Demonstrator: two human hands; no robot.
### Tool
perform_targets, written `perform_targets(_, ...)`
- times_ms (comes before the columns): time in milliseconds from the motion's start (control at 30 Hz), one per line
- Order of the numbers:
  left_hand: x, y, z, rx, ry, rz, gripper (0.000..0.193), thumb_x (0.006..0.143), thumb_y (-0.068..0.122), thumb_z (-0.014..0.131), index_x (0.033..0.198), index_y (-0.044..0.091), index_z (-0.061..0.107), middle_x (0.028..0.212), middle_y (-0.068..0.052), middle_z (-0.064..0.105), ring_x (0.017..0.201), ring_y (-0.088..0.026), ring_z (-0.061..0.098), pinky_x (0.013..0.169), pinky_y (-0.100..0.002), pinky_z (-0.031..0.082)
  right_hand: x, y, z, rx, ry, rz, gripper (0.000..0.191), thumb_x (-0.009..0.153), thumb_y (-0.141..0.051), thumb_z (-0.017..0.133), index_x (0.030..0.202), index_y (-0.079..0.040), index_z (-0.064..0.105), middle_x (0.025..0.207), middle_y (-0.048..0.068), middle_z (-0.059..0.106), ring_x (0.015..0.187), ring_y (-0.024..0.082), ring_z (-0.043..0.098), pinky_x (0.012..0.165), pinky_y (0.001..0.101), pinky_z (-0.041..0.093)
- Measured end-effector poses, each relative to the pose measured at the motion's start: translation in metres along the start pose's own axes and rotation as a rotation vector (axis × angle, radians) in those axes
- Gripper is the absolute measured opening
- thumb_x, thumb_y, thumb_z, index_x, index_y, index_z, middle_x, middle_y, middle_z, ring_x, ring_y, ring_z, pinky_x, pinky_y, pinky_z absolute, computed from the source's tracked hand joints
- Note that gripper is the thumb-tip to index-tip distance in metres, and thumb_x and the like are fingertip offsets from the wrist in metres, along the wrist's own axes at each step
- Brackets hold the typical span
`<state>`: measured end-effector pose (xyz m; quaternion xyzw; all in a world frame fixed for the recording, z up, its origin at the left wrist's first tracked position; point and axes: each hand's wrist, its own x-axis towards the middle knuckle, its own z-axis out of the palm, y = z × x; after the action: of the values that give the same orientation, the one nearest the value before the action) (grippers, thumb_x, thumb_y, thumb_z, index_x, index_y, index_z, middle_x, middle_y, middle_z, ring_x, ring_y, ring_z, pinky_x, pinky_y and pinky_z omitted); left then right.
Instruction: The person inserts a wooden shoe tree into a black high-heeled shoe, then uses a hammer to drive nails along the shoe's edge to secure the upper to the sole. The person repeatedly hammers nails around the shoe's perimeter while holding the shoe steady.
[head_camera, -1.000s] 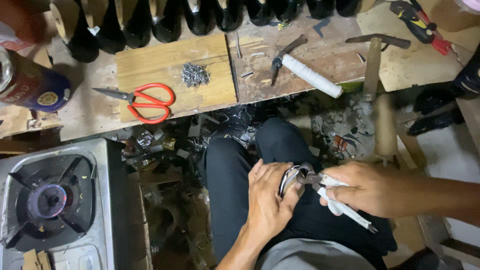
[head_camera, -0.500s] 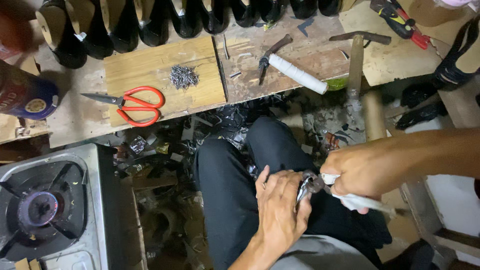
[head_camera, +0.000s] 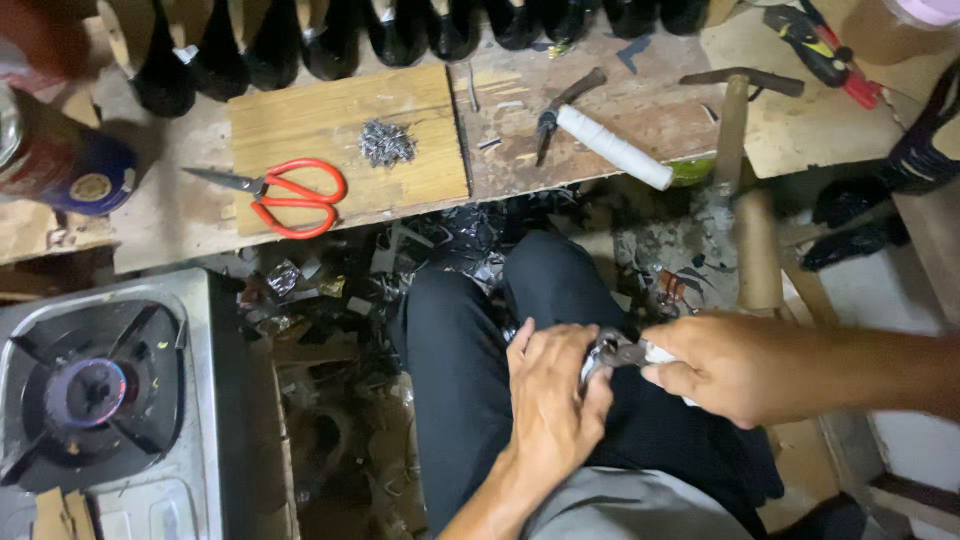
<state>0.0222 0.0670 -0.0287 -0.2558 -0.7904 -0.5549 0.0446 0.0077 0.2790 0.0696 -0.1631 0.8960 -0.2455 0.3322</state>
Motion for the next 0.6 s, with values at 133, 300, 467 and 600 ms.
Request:
perform_targets(133, 0.01, -0.012, -0.009, 0.001, 0.013, -0.036, 0.042, 0.081, 0.008, 0.07, 0.122, 0.001, 0.066, 0.116, -0.015, 0.071, 0.116, -0.032, 0.066, 0.117, -0.053, 0.035, 0.009, -0.001, 0.032, 0.1, 0.096, 0.346, 0.036, 0.093, -0.042, 0.063, 0.111, -0.011, 0.064, 0.071, 0.016, 0.067, 0.067, 0.032, 0.068, 0.066, 0.0426, 0.053)
perform_targets(300, 0.021, -0.009, -0.01, -0.016, -0.076, -0.108, 0.041, 0.083, 0.012, 0.072, 0.121, 0.001, 0.068, 0.116, -0.015, 0.073, 0.117, -0.033, 0.066, 0.117, -0.054, 0.033, 0.005, 0.004, 0.039, 0.197, 0.16, 0.315, 0.031, 0.094, -0.038, 0.061, 0.107, -0.01, 0.063, 0.069, 0.016, 0.066, 0.061, 0.032, 0.064, 0.063, 0.0434, 0.052)
perform_targets(467, 0.022, -0.003, -0.013, 0.018, -0.179, -0.053, 0.061, 0.08, 0.024, 0.08, 0.131, -0.004, 0.062, 0.12, -0.019, 0.07, 0.118, -0.037, 0.062, 0.112, -0.059, 0.027, -0.003, 0.014, 0.037, 0.17, 0.179, 0.27, 0.024, 0.093, -0.031, 0.059, 0.102, -0.009, 0.063, 0.067, 0.015, 0.065, 0.062, 0.031, 0.063, 0.062, 0.0423, 0.051)
perform_targets(600, 0.024, -0.003, -0.006, 0.024, -0.121, -0.093, 0.038, 0.085, 0.016, 0.071, 0.12, 0.001, 0.069, 0.112, -0.014, 0.075, 0.114, -0.03, 0.068, 0.119, -0.058, 0.028, 0.001, 0.009, 0.026, 0.364, -0.057, 0.567, 0.028, 0.099, -0.037, 0.058, 0.099, -0.008, 0.059, 0.067, 0.013, 0.061, 0.056, 0.027, 0.065, 0.06, 0.0421, 0.054)
